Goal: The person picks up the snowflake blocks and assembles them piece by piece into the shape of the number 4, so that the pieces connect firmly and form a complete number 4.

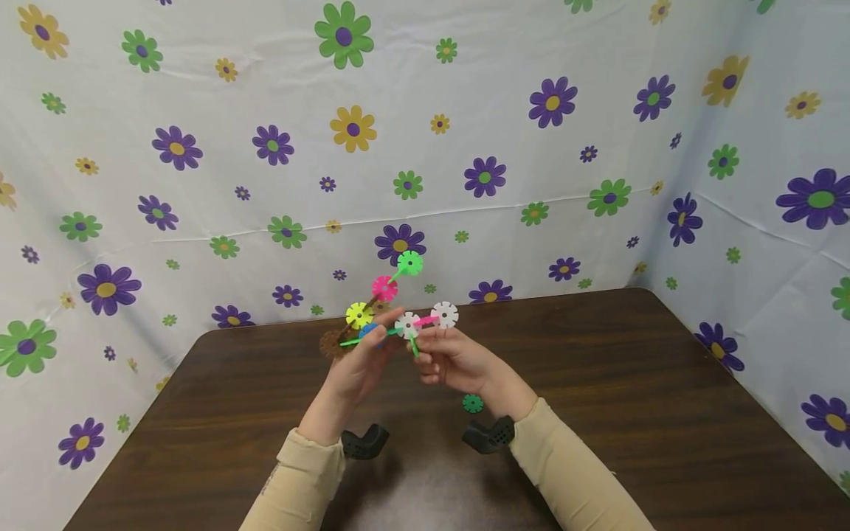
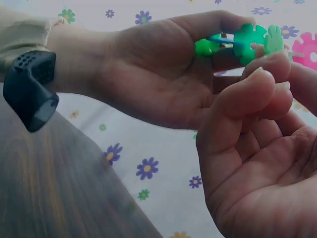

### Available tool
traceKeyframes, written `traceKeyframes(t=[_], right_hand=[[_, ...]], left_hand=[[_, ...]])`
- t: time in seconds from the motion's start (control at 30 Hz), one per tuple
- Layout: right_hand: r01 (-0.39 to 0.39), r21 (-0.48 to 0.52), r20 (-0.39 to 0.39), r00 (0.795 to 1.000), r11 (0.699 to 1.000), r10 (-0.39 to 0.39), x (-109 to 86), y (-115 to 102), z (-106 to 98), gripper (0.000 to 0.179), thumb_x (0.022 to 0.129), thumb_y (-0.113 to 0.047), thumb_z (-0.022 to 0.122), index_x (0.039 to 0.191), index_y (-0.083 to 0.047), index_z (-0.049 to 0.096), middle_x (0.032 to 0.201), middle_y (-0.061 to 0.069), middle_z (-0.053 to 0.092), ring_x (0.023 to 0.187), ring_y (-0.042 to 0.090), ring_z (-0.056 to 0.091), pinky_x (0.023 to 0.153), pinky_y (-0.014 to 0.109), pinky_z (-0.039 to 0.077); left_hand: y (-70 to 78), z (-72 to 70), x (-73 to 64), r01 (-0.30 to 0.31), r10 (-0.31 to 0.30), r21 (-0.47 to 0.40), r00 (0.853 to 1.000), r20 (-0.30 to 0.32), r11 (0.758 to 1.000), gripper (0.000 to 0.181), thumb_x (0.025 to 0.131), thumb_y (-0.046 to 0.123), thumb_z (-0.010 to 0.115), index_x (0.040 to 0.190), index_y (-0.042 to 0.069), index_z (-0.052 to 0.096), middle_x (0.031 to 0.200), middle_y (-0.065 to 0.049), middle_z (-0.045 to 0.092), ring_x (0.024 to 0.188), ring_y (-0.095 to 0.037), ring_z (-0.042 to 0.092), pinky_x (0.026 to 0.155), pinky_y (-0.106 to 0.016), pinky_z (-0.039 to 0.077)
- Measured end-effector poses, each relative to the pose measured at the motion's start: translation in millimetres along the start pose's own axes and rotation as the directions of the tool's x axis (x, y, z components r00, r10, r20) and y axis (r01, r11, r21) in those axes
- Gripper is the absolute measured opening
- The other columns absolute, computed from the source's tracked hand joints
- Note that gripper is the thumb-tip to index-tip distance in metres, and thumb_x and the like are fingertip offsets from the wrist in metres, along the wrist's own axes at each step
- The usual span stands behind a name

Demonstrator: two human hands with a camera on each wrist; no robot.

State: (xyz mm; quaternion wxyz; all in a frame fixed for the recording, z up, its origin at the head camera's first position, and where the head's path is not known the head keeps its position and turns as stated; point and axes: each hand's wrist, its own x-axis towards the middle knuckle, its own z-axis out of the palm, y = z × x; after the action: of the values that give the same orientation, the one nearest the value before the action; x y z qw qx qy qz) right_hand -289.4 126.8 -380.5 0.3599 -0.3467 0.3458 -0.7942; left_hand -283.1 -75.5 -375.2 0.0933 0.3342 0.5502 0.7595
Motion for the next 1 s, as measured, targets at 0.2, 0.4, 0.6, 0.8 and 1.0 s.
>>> traceKeyframes(t=[0.2,0.4,0.6,0.8,1.0], right_hand=[[-0.018,-0.045,-0.036,0.999,0.999,0.016,-1.8,-1,2,0.027,0.105,-0.020,0.044,0.105,-0.010,0.070,0.077,-0.007,0.060,0.062,0.004,0.050,0.061,0.016,0.044],[-0.055,-0.153,-0.108,0.993,0.987,0.039,-10.3,0,-3,0.028,0.106,-0.022,0.041,0.100,-0.015,0.068,0.077,-0.006,0.054,0.062,0.007,0.045,0.058,0.017,0.042],[-0.211,-0.345,-0.421,0.906,0.915,0.050,-40.5,-3,-20,0.023,0.103,-0.016,0.047,0.103,-0.012,0.070,0.074,-0.002,0.052,0.058,0.010,0.046,0.056,0.020,0.047],[-0.490,-0.517,-0.667,0.745,0.702,0.029,-76.2,-1,-45,0.032,0.094,-0.020,0.064,0.113,0.007,0.063,0.078,0.004,0.054,0.057,0.015,0.043,0.060,0.029,0.049],[-0.616,-0.641,-0.702,0.712,0.457,-0.026,-97.0,4,-55,0.031,0.086,-0.016,0.073,0.109,0.003,0.066,0.081,0.006,0.056,0.059,0.018,0.047,0.054,0.034,0.050]], left_hand=[[4.7,-1.3,-4.0,0.009,-0.009,0.047,1.000,0.010,0.999,0.080,0.092,0.053,0.058,0.140,-0.008,0.041,0.130,0.001,0.054,0.114,-0.018,0.051,0.110,-0.053,0.022],[9.8,-1.4,-5.8,-0.001,0.000,0.077,1.000,0.015,0.997,0.079,0.094,0.052,0.057,0.139,-0.011,0.041,0.135,-0.003,0.052,0.118,-0.020,0.050,0.109,-0.053,0.025],[14.5,-3.9,-5.1,-0.014,0.014,0.078,1.000,-0.001,0.997,0.074,0.092,0.053,0.059,0.137,-0.005,0.049,0.139,-0.010,0.050,0.114,-0.021,0.051,0.105,-0.055,0.030],[15.3,-7.0,-5.8,-0.006,0.006,0.071,1.000,-0.012,0.997,0.040,0.091,0.054,0.060,0.123,0.031,0.064,0.142,-0.020,0.043,0.106,-0.027,0.053,0.108,-0.056,0.023],[16.0,-5.7,-6.5,-0.008,0.009,0.079,1.000,-0.013,0.997,0.037,0.092,0.053,0.059,0.122,0.033,0.065,0.140,-0.013,0.047,0.106,-0.024,0.052,0.108,-0.053,0.023]])
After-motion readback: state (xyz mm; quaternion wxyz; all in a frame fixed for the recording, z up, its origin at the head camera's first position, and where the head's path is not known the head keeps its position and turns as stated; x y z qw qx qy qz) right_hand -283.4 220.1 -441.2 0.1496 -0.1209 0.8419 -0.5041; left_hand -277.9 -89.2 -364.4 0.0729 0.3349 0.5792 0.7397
